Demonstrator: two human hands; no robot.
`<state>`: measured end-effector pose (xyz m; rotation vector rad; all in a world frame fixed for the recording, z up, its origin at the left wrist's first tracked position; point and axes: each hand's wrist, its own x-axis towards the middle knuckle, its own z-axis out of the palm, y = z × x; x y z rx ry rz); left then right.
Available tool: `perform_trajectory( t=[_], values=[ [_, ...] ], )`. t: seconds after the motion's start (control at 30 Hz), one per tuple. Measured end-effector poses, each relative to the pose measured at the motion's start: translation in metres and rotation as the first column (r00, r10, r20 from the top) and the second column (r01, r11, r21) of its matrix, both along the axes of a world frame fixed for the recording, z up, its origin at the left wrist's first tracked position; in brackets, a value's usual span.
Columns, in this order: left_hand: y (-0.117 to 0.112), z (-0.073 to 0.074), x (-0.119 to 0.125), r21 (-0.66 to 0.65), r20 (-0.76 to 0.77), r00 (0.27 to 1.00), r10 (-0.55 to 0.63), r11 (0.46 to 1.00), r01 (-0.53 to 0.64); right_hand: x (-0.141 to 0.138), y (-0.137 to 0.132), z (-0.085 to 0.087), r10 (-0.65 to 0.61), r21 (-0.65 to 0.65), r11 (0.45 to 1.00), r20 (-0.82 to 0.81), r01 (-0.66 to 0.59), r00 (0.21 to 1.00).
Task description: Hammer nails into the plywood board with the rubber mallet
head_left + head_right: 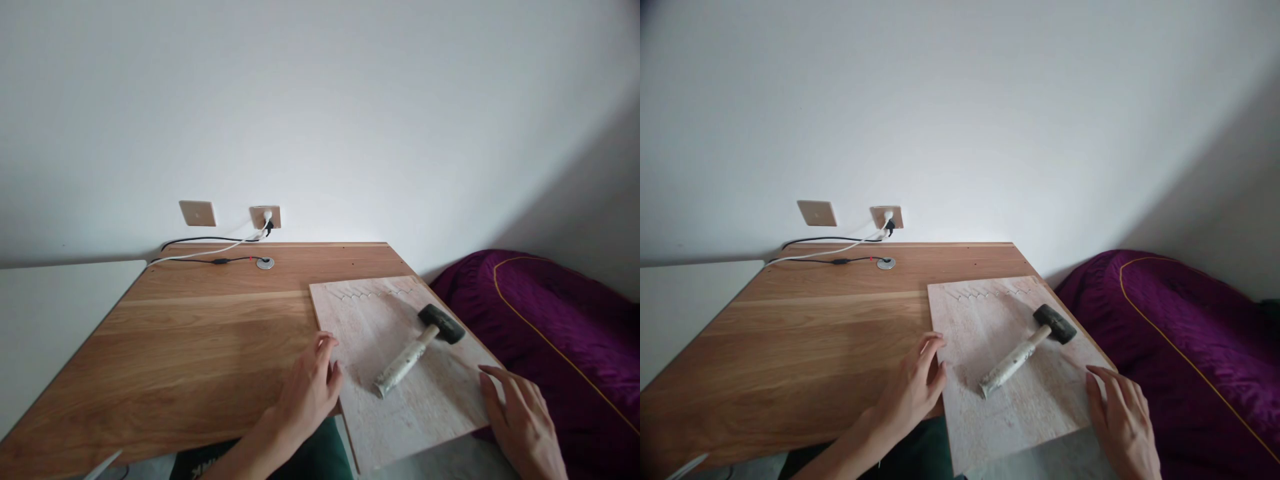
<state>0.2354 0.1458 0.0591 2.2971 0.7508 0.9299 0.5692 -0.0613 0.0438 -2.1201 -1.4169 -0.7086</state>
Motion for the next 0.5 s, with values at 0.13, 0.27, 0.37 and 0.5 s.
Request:
perform_trajectory(
  t=[0.13,0.27,0.37,0.5],
  values=[
    [0.022,0.007,0.008,-0.057,-0.002,0.995,-0.103,0.993,0.102,0.005,0.000,0.008,-0.083,0.029,0.996,0.006,0.083,0.996],
    [0.072,0.011,0.000,-0.067,-0.078,0.993,-0.087,0.994,0.081,-0.027,0.016,0.028,-0.096,0.080,0.990,-0.203,0.114,0.975],
    [0.106,0.007,-0.006,-0.048,-0.068,0.998,-0.016,0.999,0.013,-0.079,0.036,0.057,0.057,0.127,0.992,-0.522,0.012,0.851],
    [0.128,-0.003,-0.013,-0.134,0.045,0.994,0.100,0.987,-0.093,-0.156,0.045,0.096,0.387,0.323,0.910,-0.886,-0.258,0.254]
  ],
)
